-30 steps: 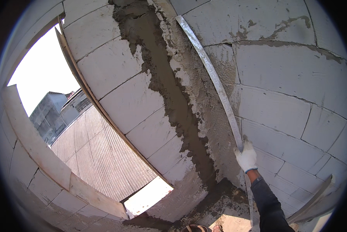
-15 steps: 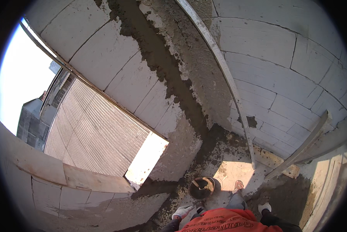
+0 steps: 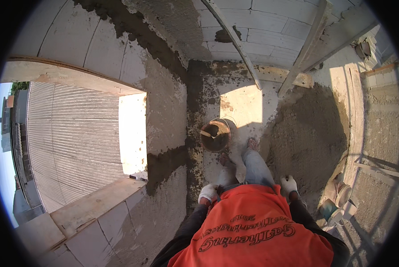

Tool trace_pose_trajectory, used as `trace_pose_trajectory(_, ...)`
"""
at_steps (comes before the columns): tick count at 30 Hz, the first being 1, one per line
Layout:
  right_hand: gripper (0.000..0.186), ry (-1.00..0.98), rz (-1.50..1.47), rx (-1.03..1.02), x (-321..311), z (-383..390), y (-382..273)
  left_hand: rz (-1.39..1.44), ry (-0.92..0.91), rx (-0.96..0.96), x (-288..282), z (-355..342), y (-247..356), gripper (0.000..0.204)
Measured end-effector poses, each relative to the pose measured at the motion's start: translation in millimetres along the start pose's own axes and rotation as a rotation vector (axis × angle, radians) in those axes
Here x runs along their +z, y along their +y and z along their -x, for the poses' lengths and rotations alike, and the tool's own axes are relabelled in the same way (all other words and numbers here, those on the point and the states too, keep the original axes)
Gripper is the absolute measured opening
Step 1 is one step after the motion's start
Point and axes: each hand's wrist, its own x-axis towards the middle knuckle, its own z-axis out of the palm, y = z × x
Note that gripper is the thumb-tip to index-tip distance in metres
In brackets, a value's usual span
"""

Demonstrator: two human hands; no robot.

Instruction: The person scoops wet cement from a bucket using a trowel and applies it to a white block wall. They spread the cement along the joints and smooth the surface with a long straightedge, repeating the process across different sections of the wall.

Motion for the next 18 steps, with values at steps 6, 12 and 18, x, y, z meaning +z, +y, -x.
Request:
trace_pose_trajectory(6, 0.071, 0.019, -0.230, 0.202, -3, 2, 46, 0.112, -0.103, -0.037, 3, 12, -11, 0.030)
trace_pose_trajectory(12, 0.087, 0.008, -0.532, 0.367, -6, 12, 59, 0.076, -0.204, -0.039, -44, 31, 5, 0.032)
trace_pose_trajectory(18, 0.063, -0.021, -0.543, 0.451, 42, 76, 84, -0.109, -0.345, 0.017, -60, 14, 1, 0.034)
